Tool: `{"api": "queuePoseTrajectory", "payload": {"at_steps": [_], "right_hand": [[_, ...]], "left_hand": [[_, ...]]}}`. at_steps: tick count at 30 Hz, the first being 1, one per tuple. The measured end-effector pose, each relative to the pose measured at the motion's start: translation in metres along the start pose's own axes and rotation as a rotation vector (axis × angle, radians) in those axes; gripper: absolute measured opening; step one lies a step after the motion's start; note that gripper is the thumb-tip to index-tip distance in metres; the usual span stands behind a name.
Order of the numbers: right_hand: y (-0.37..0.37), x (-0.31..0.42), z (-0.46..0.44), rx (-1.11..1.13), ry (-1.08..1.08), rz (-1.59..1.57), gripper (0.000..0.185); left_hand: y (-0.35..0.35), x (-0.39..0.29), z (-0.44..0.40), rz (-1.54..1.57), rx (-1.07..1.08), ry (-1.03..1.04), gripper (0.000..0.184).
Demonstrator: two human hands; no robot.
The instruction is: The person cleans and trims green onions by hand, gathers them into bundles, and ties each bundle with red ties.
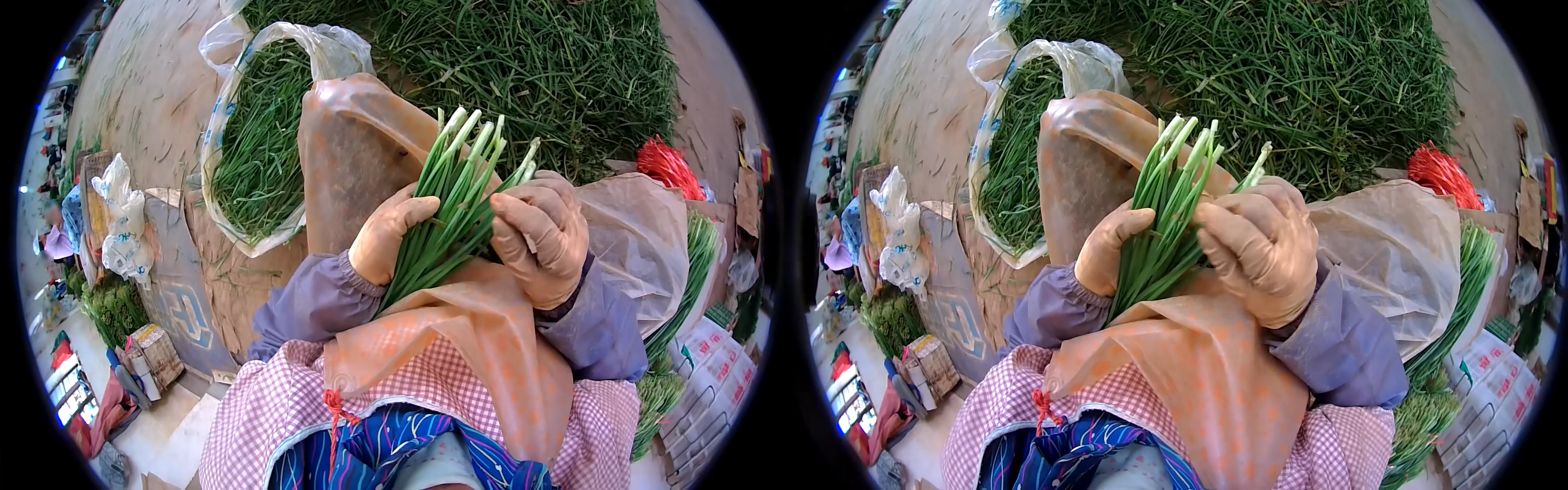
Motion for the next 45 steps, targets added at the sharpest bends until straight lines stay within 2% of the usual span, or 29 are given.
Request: {"api": "queuePoseTrajectory", "payload": {"at_steps": [1, 4, 6, 8, 10, 12, 13, 16, 17, 20, 21, 24, 25, 28, 30, 33, 35, 37, 38, 39, 40, 41, 42, 43, 44, 45], "right_hand": [[0.003, 0.009, -0.009, 0.034, -0.07, 0.055, 0.025], [0.031, 0.019, -0.019, 0.234, -0.058, 0.225, 0.027], [0.051, 0.016, -0.016, 0.344, -0.066, 0.342, 0.017], [0.064, 0.015, -0.01, 0.438, -0.083, 0.373, 0.012], [0.071, 0.011, -0.003, 0.517, 0.007, 0.295, 0.009], [0.07, 0.007, -0.001, 0.532, 0.078, 0.254, 0.01], [0.064, 0.0, 0.001, 0.485, 0.181, -0.001, 0.008], [0.065, -0.009, 0.017, 0.7, 0.724, -0.717, 0.007], [0.069, -0.013, 0.027, 0.719, 0.814, -0.868, 0.008], [0.074, -0.005, 0.039, 0.854, 0.952, -1.192, 0.009], [0.076, -0.001, 0.04, 0.895, 0.926, -1.3, 0.01], [0.074, 0.001, 0.044, 0.922, 1.006, -1.464, 0.012], [0.072, 0.001, 0.04, 0.877, 0.966, -1.49, 0.014], [0.061, 0.002, 0.026, 0.757, 0.657, -1.66, 0.015], [0.038, 0.008, 0.002, 0.519, 0.441, -1.852, 0.021], [0.004, 0.022, -0.019, 0.497, 0.11, -2.108, 0.02], [-0.023, 0.027, -0.029, 0.592, -0.066, -1.942, 0.025], [-0.086, 0.004, -0.037, 0.396, -0.104, -1.758, 0.007], [-0.123, -0.01, -0.037, 0.302, -0.123, -1.665, 0.01], [-0.157, -0.036, -0.037, 0.086, -0.057, -1.539, 0.009], [-0.181, -0.076, -0.029, -0.239, 0.121, -1.293, 0.008], [-0.193, -0.118, -0.012, -0.509, 0.388, -0.975, 0.008], [-0.187, -0.153, 0.007, -0.61, 0.663, -0.69, 0.009], [-0.175, -0.182, 0.027, -0.513, 0.927, -0.396, 0.02], [-0.151, -0.185, 0.044, -0.541, 0.992, -0.368, 0.049], [-0.112, -0.183, 0.055, -0.403, 0.973, -0.617, 0.066]], "left_hand": [[0.001, -0.001, 0.0, 0.006, -0.002, 0.015, 0.037], [-0.006, 0.001, 0.001, -0.001, -0.038, -0.004, 0.036], [-0.007, -0.014, -0.001, -0.612, 0.032, 0.212, 0.035], [-0.012, -0.012, 0.0, -0.605, -0.008, 0.179, 0.034], [-0.011, 0.002, 0.003, 0.013, -0.142, -0.099, 0.034], [-0.008, 0.004, 0.0, 0.033, -0.05, -0.109, 0.04], [-0.001, 0.001, 0.001, 0.022, 0.002, -0.098, 0.043], [0.006, -0.006, 0.002, -0.013, 0.063, -0.08, 0.049], [0.008, -0.007, 0.001, -0.028, 0.073, -0.08, 0.051], [0.003, -0.005, -0.002, -0.114, 0.061, -0.041, 0.053], [0.003, -0.004, 0.0, -0.134, 0.046, -0.066, 0.054], [0.006, -0.005, 0.001, -0.176, 0.02, -0.081, 0.054], [0.006, -0.005, 0.001, -0.203, 0.027, -0.087, 0.054], [0.004, -0.004, -0.001, -0.232, 0.033, -0.118, 0.054], [0.007, -0.004, 0.0, -0.187, 0.022, -0.157, 0.056], [0.0, 0.002, -0.007, -0.224, 0.031, -0.163, 0.054], [0.003, 0.002, -0.006, -0.203, 0.023, -0.153, 0.053], [0.005, 0.0, -0.004, -0.18, 0.026, -0.126, 0.052], [0.006, -0.002, -0.003, -0.166, 0.03, -0.105, 0.051], [0.007, -0.004, -0.001, -0.154, 0.033, -0.085, 0.051], [0.005, -0.004, 0.001, -0.137, 0.014, -0.092, 0.05], [0.005, -0.005, 0.002, -0.121, -0.002, -0.097, 0.05], [0.004, -0.005, 0.003, -0.104, -0.017, -0.101, 0.049], [0.002, -0.006, 0.004, -0.105, -0.026, -0.086, 0.049], [0.004, -0.007, 0.004, -0.094, -0.025, -0.079, 0.049], [0.004, -0.007, 0.005, -0.078, -0.03, -0.072, 0.049]]}}
Point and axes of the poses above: each hand's wrist, its own z-axis away from the middle knuckle, its own y-axis out of the palm, x = y × z, the point moved 8 cm from there along -z, towards the middle knuckle, and after that the axes turned 2 degrees about -z, right-handed, at the moved point
